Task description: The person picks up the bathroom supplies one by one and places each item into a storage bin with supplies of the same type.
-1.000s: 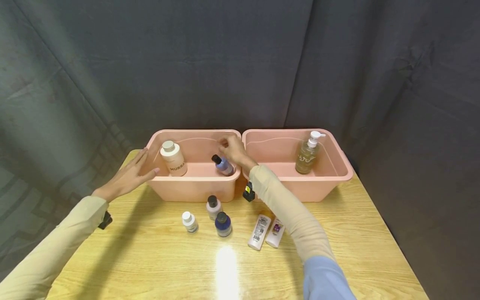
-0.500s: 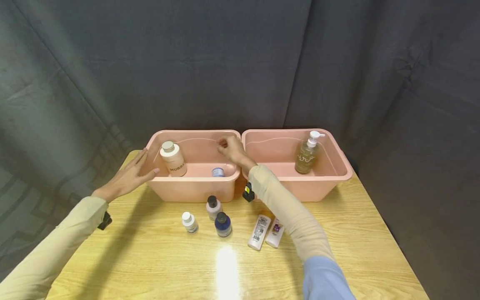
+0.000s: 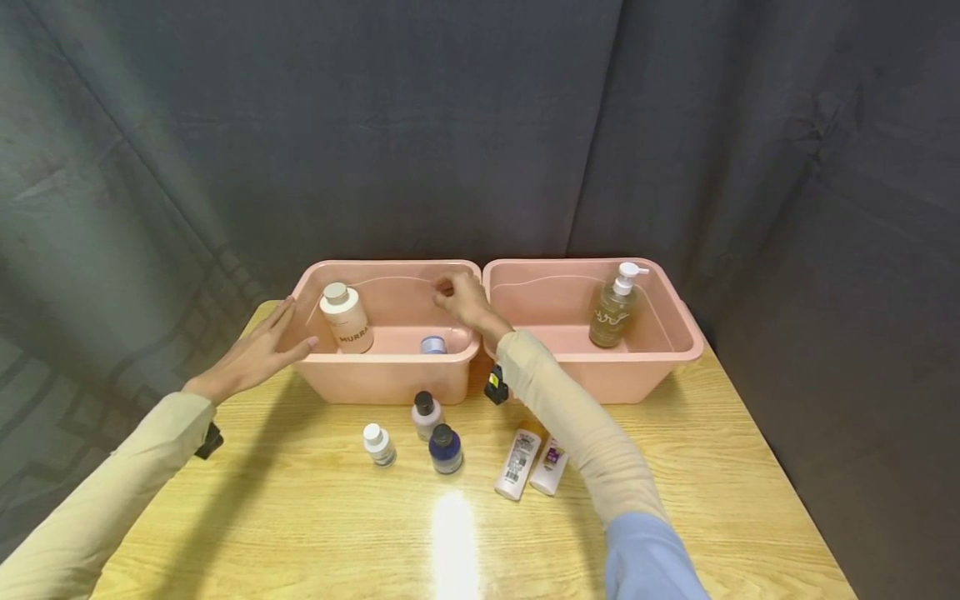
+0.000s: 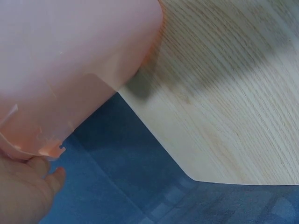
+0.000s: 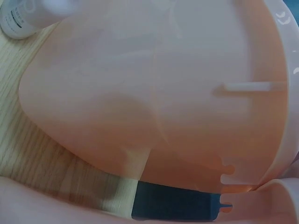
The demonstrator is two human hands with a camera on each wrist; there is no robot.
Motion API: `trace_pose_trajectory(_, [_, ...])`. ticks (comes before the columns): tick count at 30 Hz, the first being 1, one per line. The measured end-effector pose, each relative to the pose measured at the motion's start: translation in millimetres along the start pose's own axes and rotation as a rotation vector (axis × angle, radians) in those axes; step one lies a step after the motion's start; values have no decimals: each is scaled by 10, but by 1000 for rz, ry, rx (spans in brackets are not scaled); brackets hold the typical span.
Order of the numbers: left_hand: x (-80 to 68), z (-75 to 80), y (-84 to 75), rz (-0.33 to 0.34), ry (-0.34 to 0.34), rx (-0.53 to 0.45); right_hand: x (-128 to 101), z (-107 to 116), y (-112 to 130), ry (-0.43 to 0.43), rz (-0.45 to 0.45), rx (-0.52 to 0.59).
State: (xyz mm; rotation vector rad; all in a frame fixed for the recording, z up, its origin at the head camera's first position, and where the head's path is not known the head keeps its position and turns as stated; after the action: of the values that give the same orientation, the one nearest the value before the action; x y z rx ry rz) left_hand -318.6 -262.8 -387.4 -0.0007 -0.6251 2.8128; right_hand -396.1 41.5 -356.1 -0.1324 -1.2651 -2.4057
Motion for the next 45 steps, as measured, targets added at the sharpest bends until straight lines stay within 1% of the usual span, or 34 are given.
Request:
trace_pose_trajectory(4, [8, -5, 1, 0, 0, -1, -1, 0, 6, 3, 0, 5])
trace_pose_trajectory(11, [6, -5, 1, 7, 20, -4, -20, -3, 5, 11, -13, 12])
trace_pose_trajectory(23, [12, 5, -2, -6, 6, 1, -54, -7, 56, 30, -5, 22])
trace_pose_trajectory(33, [9, 0, 1, -3, 3, 6, -98, 2, 97, 49, -4, 30])
trace_pose_trajectory(40, [8, 7, 2, 0, 7, 8, -127, 3, 182, 56, 23, 51])
trace_pose_trajectory(45, [13, 2, 11, 2, 4, 9, -147, 1, 227, 54, 21, 65])
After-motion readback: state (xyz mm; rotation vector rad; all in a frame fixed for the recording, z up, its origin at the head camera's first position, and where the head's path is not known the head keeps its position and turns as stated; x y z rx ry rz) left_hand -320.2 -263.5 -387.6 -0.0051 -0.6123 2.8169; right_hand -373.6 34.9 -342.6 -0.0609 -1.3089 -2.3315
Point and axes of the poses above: each hand's wrist, its own x-axis towards the middle knuckle, its own z-axis out of the back of the hand, y = z × x, the point moved 8 cm from there along x, towards the middle knuckle, and after that the axes turned 3 degrees about -y, right-handed, at the moved point
